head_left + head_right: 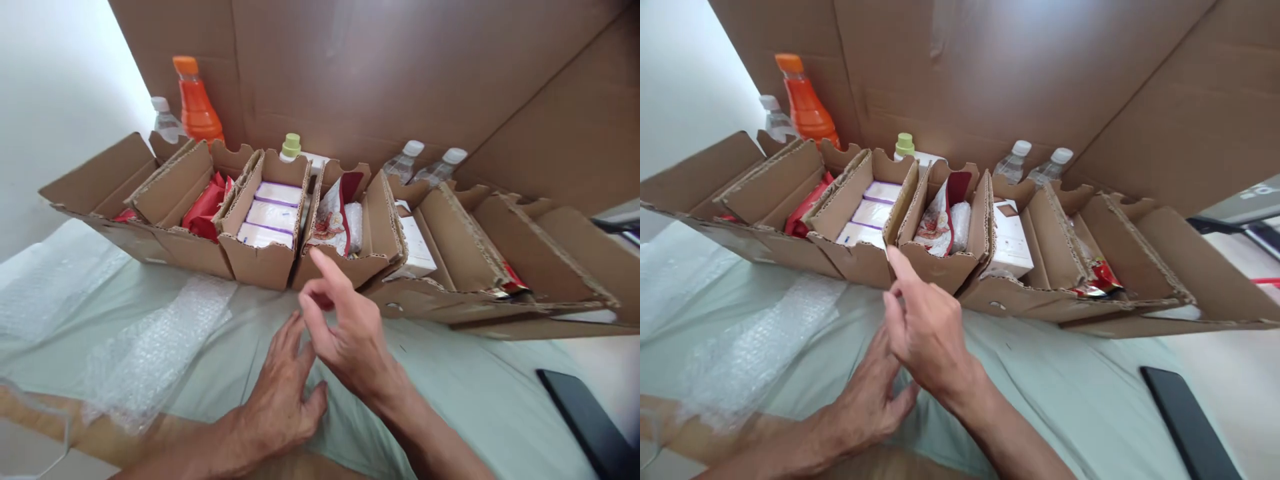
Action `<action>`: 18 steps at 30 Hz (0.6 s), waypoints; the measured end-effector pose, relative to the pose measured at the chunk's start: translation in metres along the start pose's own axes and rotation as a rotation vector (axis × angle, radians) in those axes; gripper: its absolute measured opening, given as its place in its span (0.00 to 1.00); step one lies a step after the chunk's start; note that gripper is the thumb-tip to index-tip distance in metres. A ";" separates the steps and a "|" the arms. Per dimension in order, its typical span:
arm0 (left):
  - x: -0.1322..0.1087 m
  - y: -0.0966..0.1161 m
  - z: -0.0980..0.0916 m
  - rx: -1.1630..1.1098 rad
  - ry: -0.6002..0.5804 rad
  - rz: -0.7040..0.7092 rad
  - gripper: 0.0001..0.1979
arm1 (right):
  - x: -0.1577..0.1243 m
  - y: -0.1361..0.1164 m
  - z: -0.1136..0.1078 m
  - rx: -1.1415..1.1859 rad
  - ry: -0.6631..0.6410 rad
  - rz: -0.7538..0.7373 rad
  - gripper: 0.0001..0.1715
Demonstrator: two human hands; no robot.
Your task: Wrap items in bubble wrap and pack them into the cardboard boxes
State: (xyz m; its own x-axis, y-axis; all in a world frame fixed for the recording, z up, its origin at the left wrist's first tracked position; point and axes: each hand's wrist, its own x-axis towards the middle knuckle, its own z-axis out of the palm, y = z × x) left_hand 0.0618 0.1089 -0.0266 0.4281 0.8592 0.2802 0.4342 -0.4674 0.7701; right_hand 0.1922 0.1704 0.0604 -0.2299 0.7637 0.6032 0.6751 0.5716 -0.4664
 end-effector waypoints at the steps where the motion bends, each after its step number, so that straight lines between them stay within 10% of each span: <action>1: -0.011 0.003 -0.004 0.004 0.008 -0.013 0.34 | 0.017 -0.007 0.003 -0.041 -0.074 0.033 0.36; 7: -0.069 -0.007 -0.039 0.028 0.198 -0.195 0.24 | 0.058 -0.025 0.020 -0.346 -0.226 0.214 0.10; 18: -0.100 -0.044 -0.073 -0.395 0.484 -0.534 0.34 | -0.066 -0.091 -0.044 -0.147 -0.075 -0.028 0.11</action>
State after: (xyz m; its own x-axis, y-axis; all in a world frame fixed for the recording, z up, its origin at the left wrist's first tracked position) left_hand -0.0580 0.0593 -0.0467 -0.1854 0.9821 -0.0342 0.1329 0.0595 0.9893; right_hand 0.1765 0.0549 0.0917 -0.2977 0.7717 0.5620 0.7616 0.5469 -0.3476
